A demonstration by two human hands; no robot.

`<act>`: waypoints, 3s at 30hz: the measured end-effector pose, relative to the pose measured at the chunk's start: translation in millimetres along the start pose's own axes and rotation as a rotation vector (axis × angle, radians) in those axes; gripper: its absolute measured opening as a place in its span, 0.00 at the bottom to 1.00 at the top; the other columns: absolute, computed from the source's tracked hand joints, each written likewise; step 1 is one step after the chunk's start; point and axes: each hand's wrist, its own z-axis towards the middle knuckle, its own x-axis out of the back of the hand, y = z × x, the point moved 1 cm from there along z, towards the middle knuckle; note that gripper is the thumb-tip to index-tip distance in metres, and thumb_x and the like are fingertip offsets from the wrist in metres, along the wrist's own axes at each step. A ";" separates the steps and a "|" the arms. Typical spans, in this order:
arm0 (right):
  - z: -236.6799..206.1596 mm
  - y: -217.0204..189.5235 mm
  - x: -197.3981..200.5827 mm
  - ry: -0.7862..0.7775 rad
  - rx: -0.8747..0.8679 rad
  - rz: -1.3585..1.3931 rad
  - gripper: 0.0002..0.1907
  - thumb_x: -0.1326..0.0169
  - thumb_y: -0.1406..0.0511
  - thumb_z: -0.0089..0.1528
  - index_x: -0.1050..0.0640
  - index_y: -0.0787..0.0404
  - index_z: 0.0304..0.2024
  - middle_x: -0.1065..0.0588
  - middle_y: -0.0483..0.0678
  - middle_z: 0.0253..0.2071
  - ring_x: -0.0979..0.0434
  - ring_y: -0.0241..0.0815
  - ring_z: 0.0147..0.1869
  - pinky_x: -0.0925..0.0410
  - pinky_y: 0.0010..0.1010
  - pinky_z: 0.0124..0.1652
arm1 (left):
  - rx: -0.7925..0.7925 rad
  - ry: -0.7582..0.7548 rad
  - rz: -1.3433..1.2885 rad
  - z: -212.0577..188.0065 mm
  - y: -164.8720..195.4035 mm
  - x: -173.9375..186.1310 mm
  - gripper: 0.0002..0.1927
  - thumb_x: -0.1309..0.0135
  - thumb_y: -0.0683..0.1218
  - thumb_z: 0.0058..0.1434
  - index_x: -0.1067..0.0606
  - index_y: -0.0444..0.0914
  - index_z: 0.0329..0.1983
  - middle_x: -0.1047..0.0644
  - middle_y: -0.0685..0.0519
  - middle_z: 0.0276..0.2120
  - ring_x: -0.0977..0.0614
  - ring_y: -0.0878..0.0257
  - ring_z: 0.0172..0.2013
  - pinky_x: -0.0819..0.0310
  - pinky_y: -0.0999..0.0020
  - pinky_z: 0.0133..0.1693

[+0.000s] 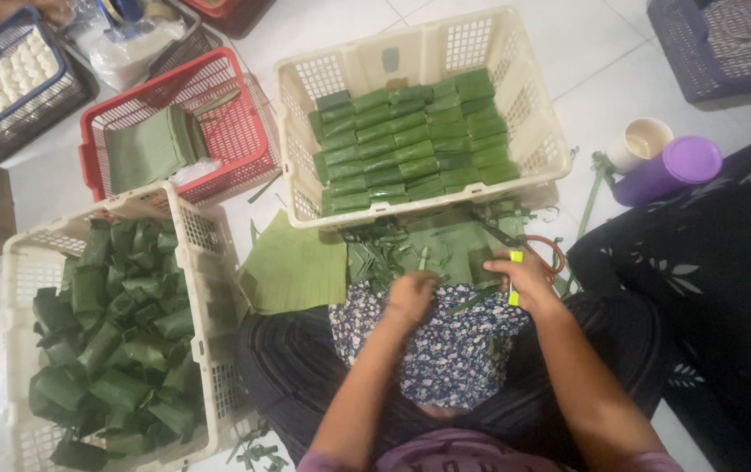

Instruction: The person sits on the floor and wraps small white dough balls in banana leaves. They fold the leaves around each ball, secure them with a small clip, and place the finished bundles into a nearby basket.

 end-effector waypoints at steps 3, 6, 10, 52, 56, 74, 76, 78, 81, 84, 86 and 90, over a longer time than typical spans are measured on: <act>-2.4 1.4 -2.3 -0.016 -0.056 -0.070 0.26 0.36 0.72 0.51 0.23 0.67 0.53 0.25 0.45 0.28 0.37 0.34 0.20 0.41 0.26 0.20 | 0.089 -0.113 0.224 8.5 17.9 -30.8 0.17 0.53 0.53 0.71 0.24 0.46 0.58 0.26 0.45 0.60 0.27 0.44 0.61 0.36 0.52 0.61; -5.3 -1.2 -4.9 -0.048 -0.045 -0.146 0.30 0.35 0.72 0.50 0.24 0.69 0.56 0.26 0.45 0.26 0.37 0.34 0.19 0.42 0.27 0.20 | 0.128 -0.119 0.500 16.3 28.2 -30.9 0.24 0.52 0.57 0.69 0.34 0.51 0.67 0.42 0.48 0.72 0.44 0.42 0.70 0.52 0.41 0.64; -8.3 -5.8 -7.5 -0.059 -0.039 -0.235 0.33 0.34 0.70 0.49 0.24 0.68 0.58 0.29 0.45 0.23 0.37 0.35 0.19 0.42 0.28 0.20 | 0.452 0.084 0.423 16.2 15.6 -10.0 0.43 0.42 0.56 0.61 0.46 0.40 0.74 0.47 0.39 0.73 0.46 0.40 0.71 0.49 0.49 0.67; -8.9 -34.9 4.1 0.194 -0.078 0.273 0.21 0.35 0.73 0.48 0.28 0.56 0.41 0.33 0.45 0.27 0.39 0.38 0.21 0.42 0.32 0.18 | 0.827 0.531 0.023 41.9 23.9 -5.0 0.46 0.36 0.61 0.53 0.41 0.37 0.68 0.36 0.39 0.65 0.35 0.42 0.66 0.44 0.36 0.66; -6.2 -30.6 4.6 0.206 -0.081 0.256 0.22 0.34 0.74 0.50 0.28 0.58 0.43 0.32 0.46 0.29 0.38 0.38 0.22 0.41 0.31 0.19 | 1.010 0.315 0.210 46.5 31.8 -12.7 0.48 0.34 0.63 0.49 0.42 0.36 0.65 0.41 0.41 0.66 0.41 0.45 0.68 0.48 0.36 0.63; 3.7 -21.9 8.4 0.267 -0.146 0.347 0.25 0.33 0.73 0.50 0.29 0.57 0.47 0.32 0.48 0.29 0.38 0.39 0.22 0.41 0.33 0.20 | 0.796 0.282 0.409 44.6 47.4 -49.3 0.37 0.30 0.57 0.49 0.31 0.49 0.60 0.45 0.36 0.71 0.39 0.35 0.68 0.41 0.44 0.67; 4.4 -20.2 8.7 0.218 -0.151 0.378 0.22 0.33 0.72 0.51 0.26 0.58 0.45 0.30 0.46 0.31 0.37 0.37 0.23 0.40 0.30 0.21 | 0.692 0.264 0.419 41.9 47.0 -52.6 0.38 0.31 0.55 0.48 0.33 0.49 0.61 0.47 0.32 0.72 0.40 0.36 0.68 0.38 0.44 0.62; 3.4 -19.4 8.9 0.232 -0.163 0.376 0.22 0.33 0.72 0.51 0.26 0.59 0.45 0.31 0.47 0.31 0.37 0.38 0.23 0.40 0.31 0.21 | 0.680 0.241 0.384 40.8 45.4 -49.8 0.41 0.30 0.54 0.47 0.37 0.49 0.63 0.48 0.32 0.71 0.41 0.37 0.68 0.38 0.43 0.60; -0.2 -22.6 7.9 0.245 -0.132 0.342 0.23 0.34 0.73 0.51 0.26 0.57 0.47 0.30 0.47 0.31 0.37 0.38 0.23 0.40 0.31 0.21 | 0.762 0.225 0.271 47.0 46.6 -37.7 0.45 0.30 0.52 0.46 0.40 0.45 0.65 0.43 0.35 0.67 0.40 0.39 0.67 0.39 0.44 0.62; -3.2 -25.8 7.1 0.227 -0.095 0.312 0.24 0.35 0.73 0.50 0.25 0.57 0.47 0.28 0.48 0.32 0.35 0.39 0.23 0.40 0.31 0.21 | 0.766 0.230 0.174 50.3 53.8 -32.9 0.43 0.32 0.51 0.46 0.39 0.40 0.63 0.36 0.36 0.64 0.33 0.40 0.64 0.35 0.49 0.63; -3.2 -25.9 7.4 0.229 -0.078 0.303 0.24 0.34 0.73 0.50 0.25 0.57 0.48 0.27 0.48 0.33 0.35 0.40 0.23 0.40 0.32 0.21 | 0.752 0.193 0.130 51.0 56.3 -34.6 0.45 0.32 0.52 0.45 0.39 0.41 0.64 0.34 0.34 0.62 0.29 0.39 0.61 0.32 0.52 0.62; 0.5 -21.2 9.2 0.265 -0.098 0.306 0.24 0.34 0.73 0.50 0.26 0.57 0.48 0.27 0.48 0.33 0.35 0.40 0.24 0.40 0.32 0.21 | 0.914 0.254 -0.042 61.4 45.0 -31.0 0.55 0.27 0.56 0.42 0.45 0.37 0.68 0.34 0.38 0.62 0.30 0.41 0.62 0.43 0.47 0.66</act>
